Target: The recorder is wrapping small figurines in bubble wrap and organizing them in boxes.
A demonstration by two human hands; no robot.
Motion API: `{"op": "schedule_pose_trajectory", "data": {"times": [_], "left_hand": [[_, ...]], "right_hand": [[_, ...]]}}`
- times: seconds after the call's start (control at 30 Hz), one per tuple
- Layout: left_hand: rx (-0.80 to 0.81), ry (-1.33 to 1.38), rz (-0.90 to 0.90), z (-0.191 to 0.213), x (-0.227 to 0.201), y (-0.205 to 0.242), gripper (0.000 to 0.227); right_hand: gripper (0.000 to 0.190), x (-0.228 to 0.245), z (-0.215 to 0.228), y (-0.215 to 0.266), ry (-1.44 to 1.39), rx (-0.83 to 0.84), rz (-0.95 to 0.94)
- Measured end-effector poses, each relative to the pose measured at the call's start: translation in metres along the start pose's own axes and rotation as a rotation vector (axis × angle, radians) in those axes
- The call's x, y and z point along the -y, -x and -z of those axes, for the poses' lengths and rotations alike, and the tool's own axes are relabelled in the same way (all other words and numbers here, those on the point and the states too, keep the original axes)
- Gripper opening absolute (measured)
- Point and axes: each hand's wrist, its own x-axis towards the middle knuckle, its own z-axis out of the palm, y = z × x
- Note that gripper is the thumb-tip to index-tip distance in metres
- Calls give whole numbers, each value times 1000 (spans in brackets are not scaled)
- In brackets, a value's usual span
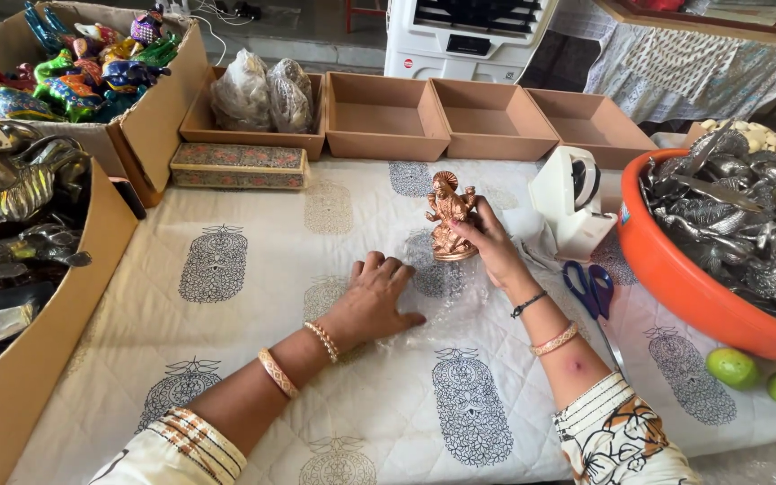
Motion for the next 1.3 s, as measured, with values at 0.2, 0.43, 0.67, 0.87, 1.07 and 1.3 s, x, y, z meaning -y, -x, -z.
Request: {"op": "schedule_pose_trajectory", "data": {"times": [0.2, 0.43, 0.67, 0.87, 1.07, 1.3], "left_hand": [[47, -19, 58, -20, 20, -3, 114], [191, -76, 128, -27, 40, -12, 125], [231, -94, 159, -25, 64, -15, 126], [234, -70, 167, -27, 65, -14, 126], [217, -48, 154, -26, 68, -15, 120], [-3, 127, 176, 16, 31, -5, 76]], "right_hand": [[65, 51, -24, 27, 514, 47, 120], [57, 64, -35, 36, 978, 223, 556], [60, 60, -42, 41, 1256, 276, 598], [68, 66, -36, 43, 1119, 410, 541], [76, 75, -7, 42, 899, 397, 363], [31, 34, 61, 21, 681, 251, 248]]}}
